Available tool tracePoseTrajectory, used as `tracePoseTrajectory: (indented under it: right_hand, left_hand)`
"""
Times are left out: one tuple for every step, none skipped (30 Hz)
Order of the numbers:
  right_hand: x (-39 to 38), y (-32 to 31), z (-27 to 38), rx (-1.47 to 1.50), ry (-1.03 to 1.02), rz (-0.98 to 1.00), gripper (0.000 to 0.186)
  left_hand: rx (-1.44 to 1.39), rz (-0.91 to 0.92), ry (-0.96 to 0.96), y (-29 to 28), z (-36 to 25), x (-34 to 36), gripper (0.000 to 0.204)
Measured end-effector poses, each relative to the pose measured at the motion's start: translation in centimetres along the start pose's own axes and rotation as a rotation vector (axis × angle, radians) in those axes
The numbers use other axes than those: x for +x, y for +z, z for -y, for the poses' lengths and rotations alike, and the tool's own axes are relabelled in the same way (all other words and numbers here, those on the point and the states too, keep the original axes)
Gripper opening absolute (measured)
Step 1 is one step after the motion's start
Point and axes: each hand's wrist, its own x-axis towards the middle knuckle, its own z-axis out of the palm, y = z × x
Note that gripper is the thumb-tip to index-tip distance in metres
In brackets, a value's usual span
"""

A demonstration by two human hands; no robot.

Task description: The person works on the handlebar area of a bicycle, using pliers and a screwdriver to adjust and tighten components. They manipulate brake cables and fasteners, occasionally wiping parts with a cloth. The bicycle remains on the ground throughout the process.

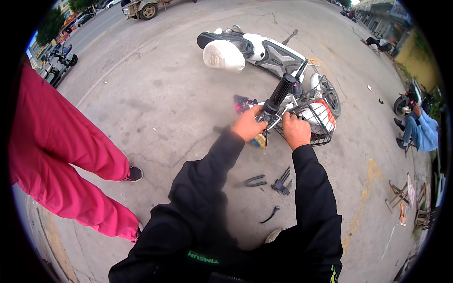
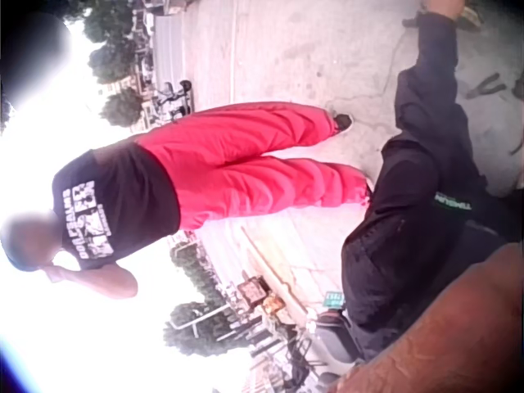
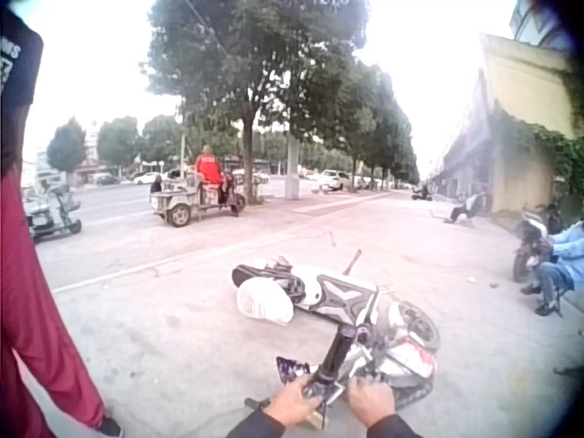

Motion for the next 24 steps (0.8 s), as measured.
tracePoseTrajectory:
  right_hand:
    - [0.1,0.1,-0.2,0.020,-0.004,-0.003,0.008]
    - [0.4,0.5,-0.5,0.015,0.006,-0.036,0.009]
    - [0.6,0.4,-0.3,0.040,0.030,-0.018,0.013]
    - [0.9,0.3,-0.3,0.070,0.058,-0.012,0.015]
    - [0.7,0.0,-0.5,0.089,0.096,0.009,0.017]
    - [0.6,-0.2,0.2,0.098,0.143,0.010,0.017]
    - [1.0,-0.2,1.1,0.108,0.185,-0.005,0.018]
    - [1.1,0.3,1.3,0.096,0.228,0.015,0.017]
    - [0.8,0.9,1.4,0.088,0.271,0.039,0.017]
    - [0.8,0.9,1.4,0.101,0.271,0.036,0.015]
    - [0.9,0.9,1.2,0.115,0.270,0.032,0.015]
    - [0.9,0.7,1.1,0.123,0.264,0.014,0.015]
    - [0.8,0.5,0.5,0.120,0.231,-0.023,0.015]
    - [1.0,0.4,0.1,0.121,0.202,-0.037,0.018]
    - [1.2,0.4,-0.1,0.126,0.167,-0.053,0.022]
    - [1.3,0.4,-0.2,0.157,0.160,-0.032,0.032]
    - [0.9,0.4,-0.2,0.172,0.154,-0.003,0.035]
    - [1.2,0.3,-0.4,0.187,0.145,0.013,0.038]
    - [1.4,0.3,-0.4,0.203,0.134,0.028,0.041]
    - [1.6,0.4,-0.5,0.217,0.132,0.025,0.043]
    - [1.6,0.8,-0.7,0.223,0.111,-0.022,0.045]
    - [1.5,1.2,-0.9,0.229,0.091,-0.068,0.047]
    - [1.5,1.7,-1.0,0.236,0.071,-0.115,0.049]
    - [1.6,1.9,-1.0,0.252,0.064,-0.127,0.049]
  left_hand:
    - [0.061,-0.036,0.056,0.3,0.5,0.3,0.055]
    - [0.121,-0.070,0.114,0.7,1.3,0.9,0.055]
    - [0.184,-0.095,0.153,1.1,2.4,0.9,0.055]
    - [0.203,-0.119,0.117,1.4,1.8,0.9,0.055]
    - [0.236,-0.131,0.118,1.7,1.0,0.9,0.045]
    - [0.254,-0.152,0.119,1.6,1.1,0.8,0.044]
    - [0.279,-0.185,0.130,1.3,1.0,0.7,0.043]
    - [0.298,-0.193,0.108,1.7,0.5,0.6,0.043]
    - [0.321,-0.199,0.083,2.2,0.1,0.3,0.043]
    - [0.332,-0.180,0.083,2.0,-0.5,0.3,0.042]
    - [0.357,-0.151,0.081,1.8,-0.2,0.6,0.044]
    - [0.382,-0.121,0.074,1.5,0.2,0.8,0.045]
    - [0.402,-0.090,0.080,1.1,0.0,1.0,0.047]
    - [0.370,0.016,0.046,0.4,-0.2,1.0,0.046]
    - [0.307,0.070,0.042,-0.2,0.0,0.9,0.046]
    - [0.242,0.121,0.036,-0.7,0.1,0.9,0.046]
    - [0.178,0.170,0.028,-1.0,0.4,0.8,0.046]
    - [0.231,0.177,0.082,-1.1,0.4,0.8,0.046]
    - [0.221,0.175,0.069,-1.2,0.4,0.9,0.046]
    - [0.210,0.173,0.055,-1.2,0.3,1.0,0.047]
    - [0.194,0.173,0.037,-1.0,0.3,0.9,0.047]
    - [0.170,0.151,0.029,-0.8,0.2,0.9,0.048]
    - [0.146,0.130,0.021,-0.5,0.1,0.9,0.049]
    - [0.123,0.112,0.013,-0.4,0.0,1.0,0.049]
